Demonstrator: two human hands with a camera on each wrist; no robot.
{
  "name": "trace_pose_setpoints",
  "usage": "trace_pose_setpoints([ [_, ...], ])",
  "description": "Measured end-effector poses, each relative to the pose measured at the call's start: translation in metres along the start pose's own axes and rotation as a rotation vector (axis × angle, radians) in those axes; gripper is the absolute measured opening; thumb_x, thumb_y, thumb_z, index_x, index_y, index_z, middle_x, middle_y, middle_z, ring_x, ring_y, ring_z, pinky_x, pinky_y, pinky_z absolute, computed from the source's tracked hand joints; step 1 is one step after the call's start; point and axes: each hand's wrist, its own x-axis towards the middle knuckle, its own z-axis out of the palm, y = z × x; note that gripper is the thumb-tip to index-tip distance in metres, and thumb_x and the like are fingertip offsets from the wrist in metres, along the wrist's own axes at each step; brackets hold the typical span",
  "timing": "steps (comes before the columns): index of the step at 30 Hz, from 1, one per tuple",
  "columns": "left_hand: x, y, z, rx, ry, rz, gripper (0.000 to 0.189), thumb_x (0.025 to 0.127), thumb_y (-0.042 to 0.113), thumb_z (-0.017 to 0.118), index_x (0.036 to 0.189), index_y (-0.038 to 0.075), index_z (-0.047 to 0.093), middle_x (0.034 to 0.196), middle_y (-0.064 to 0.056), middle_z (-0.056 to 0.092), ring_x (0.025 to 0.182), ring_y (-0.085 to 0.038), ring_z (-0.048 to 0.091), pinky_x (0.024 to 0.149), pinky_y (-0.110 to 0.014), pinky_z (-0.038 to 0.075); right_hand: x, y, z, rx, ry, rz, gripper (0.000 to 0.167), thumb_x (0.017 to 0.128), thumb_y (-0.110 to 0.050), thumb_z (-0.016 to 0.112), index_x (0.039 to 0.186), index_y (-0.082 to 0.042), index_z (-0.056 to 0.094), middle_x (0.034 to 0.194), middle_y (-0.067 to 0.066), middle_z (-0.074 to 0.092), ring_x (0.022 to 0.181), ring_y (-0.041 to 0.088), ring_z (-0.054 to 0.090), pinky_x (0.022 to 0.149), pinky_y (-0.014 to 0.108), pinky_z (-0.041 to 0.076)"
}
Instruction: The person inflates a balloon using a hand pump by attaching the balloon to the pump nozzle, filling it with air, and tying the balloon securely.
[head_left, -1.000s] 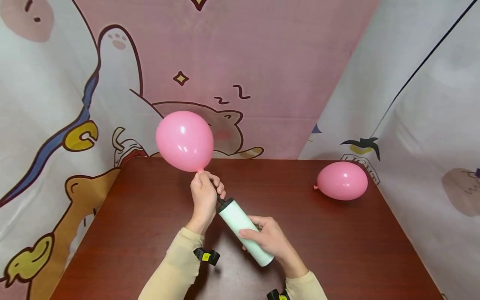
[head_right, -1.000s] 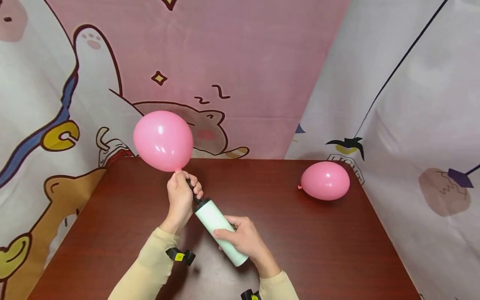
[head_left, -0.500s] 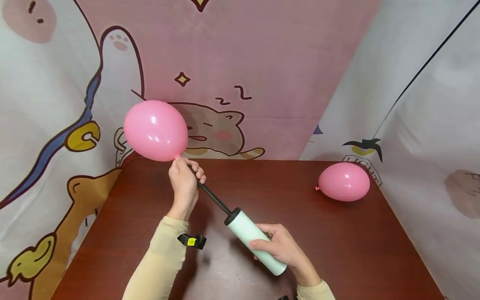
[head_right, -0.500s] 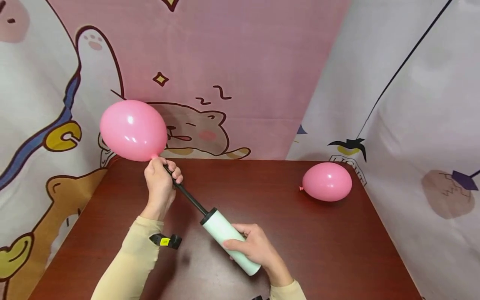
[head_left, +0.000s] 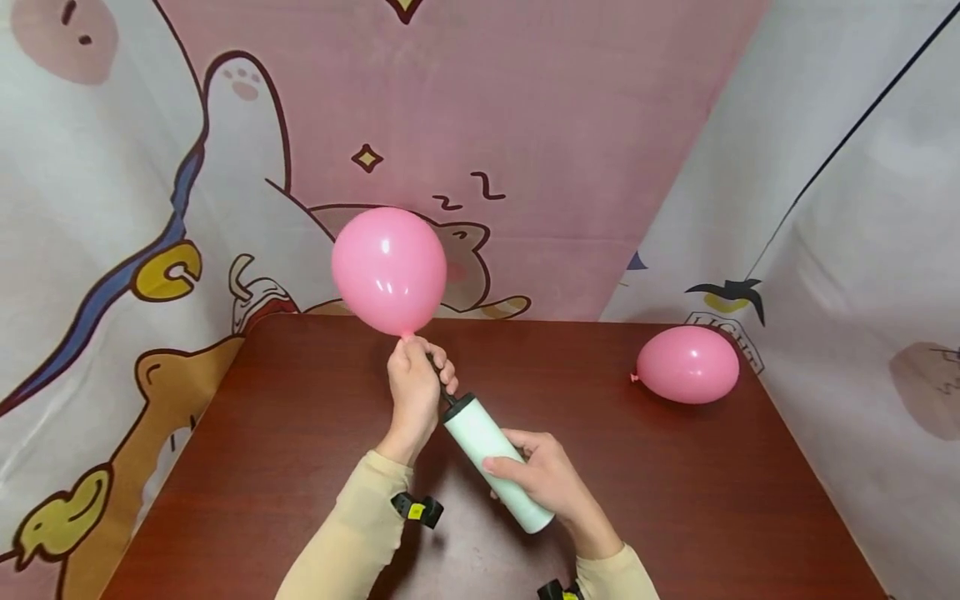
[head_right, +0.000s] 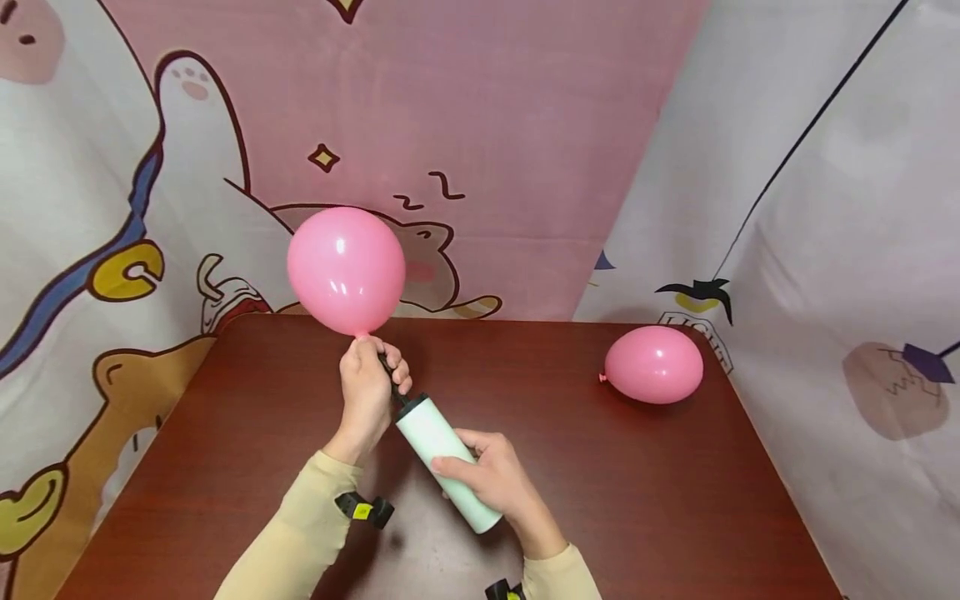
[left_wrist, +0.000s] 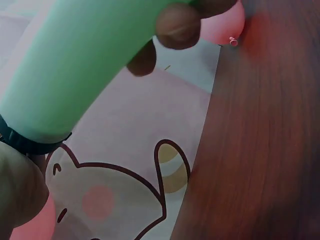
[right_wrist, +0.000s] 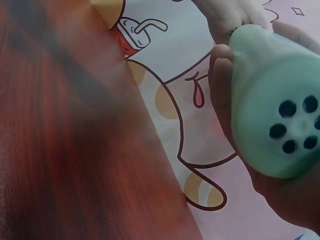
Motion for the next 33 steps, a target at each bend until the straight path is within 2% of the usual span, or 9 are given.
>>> trace_pose_setpoints([
  [3,0.003,0.004,-0.004,0.011,-0.022,0.022,0.041,0.114,0.030,0.031,0.083,0.008,0.046,0.067,-0.003,0.047,0.049,-0.014,0.045,0.043,-0.023,0.042,0.000,0.000,0.002,0.007,0.000,-0.002,0.044,0.092,-0.016,0.077,0.130,0.004,0.067,0.088,0.016,0.072,0.062,0.026,0.071,0.059,0.037,0.061],
  [6,0.010,0.011,-0.009,0.012,-0.005,0.032,0.040,0.114,0.027,0.029,0.083,0.008,0.046,0.067,-0.003,0.048,0.049,-0.014,0.046,0.043,-0.023,0.042,-0.003,0.001,0.002,0.006,-0.017,-0.009,0.045,0.093,-0.015,0.076,0.131,0.005,0.066,0.087,0.015,0.073,0.063,0.023,0.071,0.059,0.035,0.061],
  [12,0.032,0.032,-0.026,-0.014,0.105,0.062,0.036,0.110,0.016,0.027,0.080,0.008,0.047,0.066,-0.002,0.047,0.048,-0.012,0.045,0.040,-0.022,0.041,-0.015,0.008,-0.007,-0.010,-0.069,-0.019,0.043,0.092,-0.011,0.076,0.129,0.007,0.066,0.084,0.012,0.073,0.062,0.019,0.071,0.057,0.034,0.060],
  [16,0.037,0.036,-0.031,-0.027,0.157,0.062,0.034,0.106,0.013,0.028,0.079,0.007,0.047,0.065,-0.002,0.047,0.048,-0.012,0.045,0.039,-0.021,0.039,-0.017,0.013,-0.012,-0.021,-0.092,-0.052,0.038,0.093,-0.010,0.075,0.125,0.007,0.067,0.082,0.010,0.072,0.060,0.018,0.071,0.056,0.037,0.061],
  [20,0.029,0.026,-0.028,-0.020,0.159,0.054,0.038,0.111,0.019,0.027,0.080,0.007,0.046,0.067,-0.003,0.047,0.048,-0.012,0.045,0.040,-0.021,0.040,-0.013,0.014,-0.012,-0.036,-0.081,-0.048,0.035,0.092,-0.012,0.076,0.122,0.006,0.070,0.082,0.012,0.072,0.060,0.020,0.071,0.056,0.039,0.062],
  [24,0.014,0.008,-0.017,-0.003,0.099,0.030,0.042,0.114,0.027,0.028,0.082,0.006,0.046,0.069,-0.004,0.047,0.050,-0.013,0.046,0.042,-0.022,0.042,-0.005,0.010,-0.006,-0.032,-0.035,0.009,0.038,0.092,-0.017,0.078,0.124,0.002,0.071,0.086,0.014,0.073,0.061,0.023,0.071,0.057,0.038,0.062],
  [28,-0.001,-0.006,-0.006,0.021,0.058,-0.004,0.043,0.114,0.031,0.029,0.083,0.007,0.046,0.067,-0.004,0.048,0.049,-0.014,0.046,0.042,-0.022,0.042,0.002,0.004,0.000,-0.012,0.007,0.031,0.042,0.092,-0.018,0.078,0.127,0.003,0.069,0.088,0.016,0.073,0.061,0.024,0.071,0.058,0.038,0.061],
  [33,-0.005,-0.013,-0.004,0.029,0.044,-0.032,0.041,0.114,0.031,0.030,0.084,0.007,0.046,0.065,-0.003,0.048,0.048,-0.013,0.046,0.042,-0.022,0.042,0.002,0.003,0.002,0.008,0.017,0.044,0.043,0.092,-0.017,0.077,0.128,0.005,0.068,0.085,0.016,0.073,0.060,0.024,0.070,0.057,0.036,0.060],
])
